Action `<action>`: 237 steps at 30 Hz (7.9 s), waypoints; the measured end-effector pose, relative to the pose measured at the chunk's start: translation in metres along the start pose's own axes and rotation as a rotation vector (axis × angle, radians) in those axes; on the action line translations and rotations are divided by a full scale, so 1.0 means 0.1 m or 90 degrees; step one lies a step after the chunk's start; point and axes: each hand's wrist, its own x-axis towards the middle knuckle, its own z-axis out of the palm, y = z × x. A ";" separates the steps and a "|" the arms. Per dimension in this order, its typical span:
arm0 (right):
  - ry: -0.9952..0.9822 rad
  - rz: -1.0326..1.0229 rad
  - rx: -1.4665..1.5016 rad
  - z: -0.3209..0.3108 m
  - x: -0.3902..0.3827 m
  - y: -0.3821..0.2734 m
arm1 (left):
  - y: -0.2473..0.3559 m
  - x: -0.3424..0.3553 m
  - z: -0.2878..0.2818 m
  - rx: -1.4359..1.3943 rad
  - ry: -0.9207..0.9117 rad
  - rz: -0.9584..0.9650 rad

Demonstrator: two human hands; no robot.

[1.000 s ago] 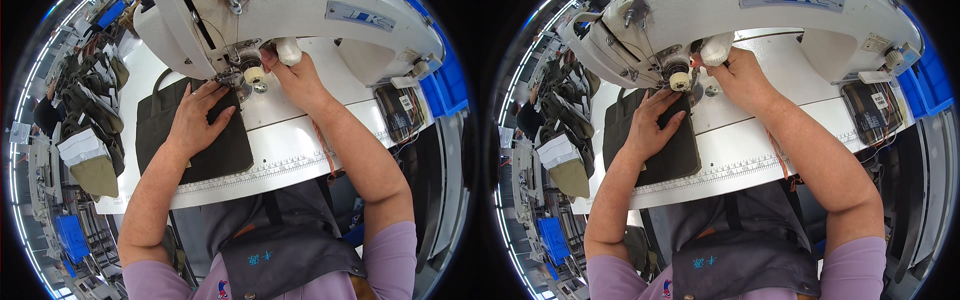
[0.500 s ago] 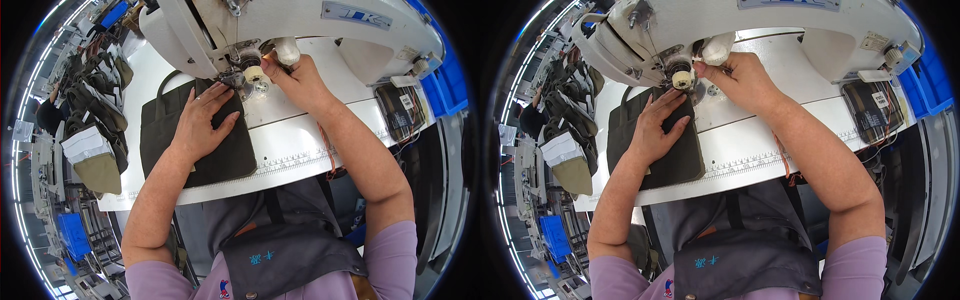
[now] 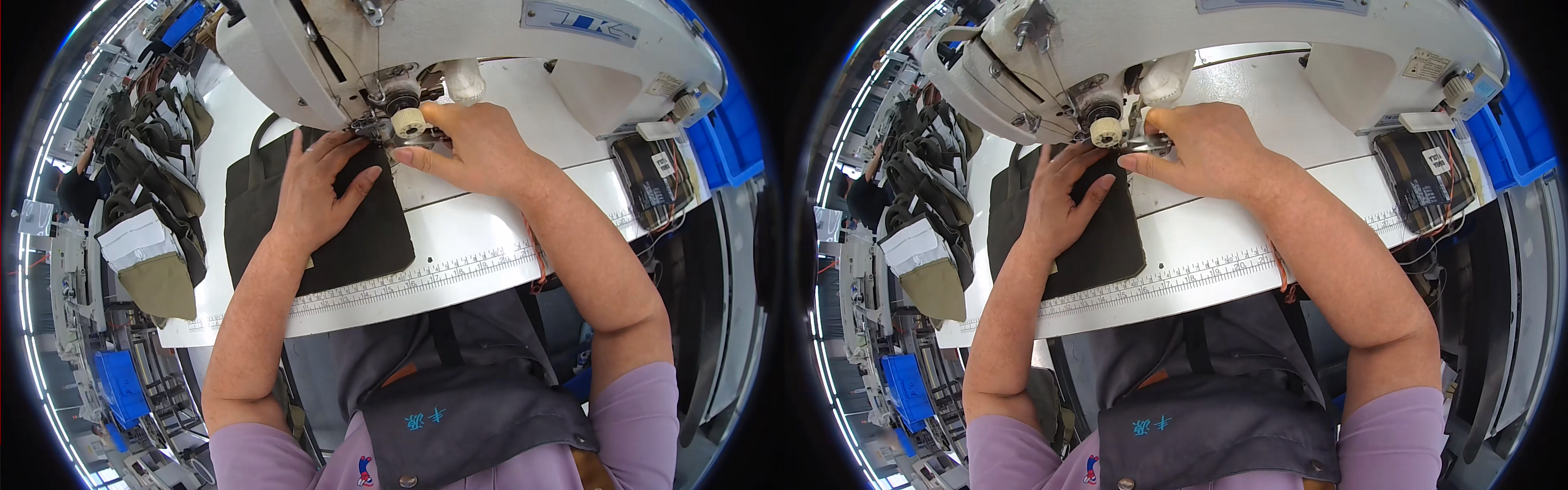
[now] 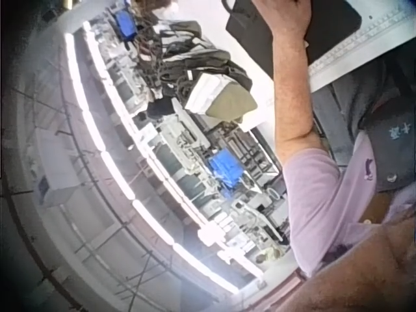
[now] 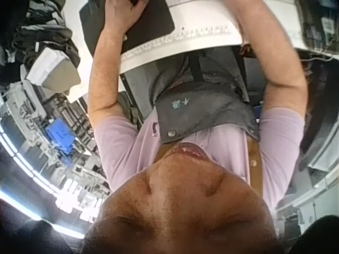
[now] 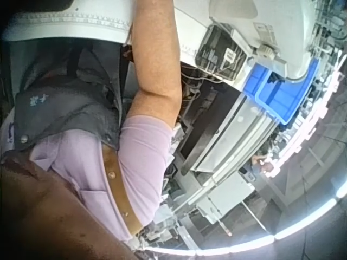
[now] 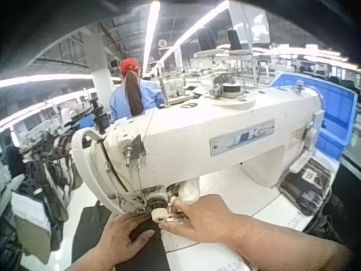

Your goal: Sewing and trimming threads on a dark green fabric bag using an industrial sewing machine.

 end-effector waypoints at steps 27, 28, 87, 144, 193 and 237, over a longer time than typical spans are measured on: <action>0.122 -0.254 -0.107 0.25 -0.05 -0.02 | 0.24 -0.08 -0.05 -0.448 -0.088 -0.270; 0.123 -0.273 -0.147 0.23 -0.05 -0.04 | 0.25 -0.09 -0.05 -0.449 -0.088 -0.270; -0.039 -0.142 -0.159 0.21 -0.06 -0.13 | 0.03 -0.11 -0.03 -0.075 -0.073 0.041; -0.150 -0.299 0.101 -0.01 -0.13 -0.05 | 0.55 -0.27 -0.19 -0.007 -0.071 0.102; -0.086 -0.315 0.159 0.09 -0.12 -0.09 | 0.12 -0.29 -0.42 0.016 -0.205 0.288; -0.059 -0.141 -0.155 0.23 -0.07 -0.08 | -0.13 -0.09 -0.10 -0.128 -0.151 0.076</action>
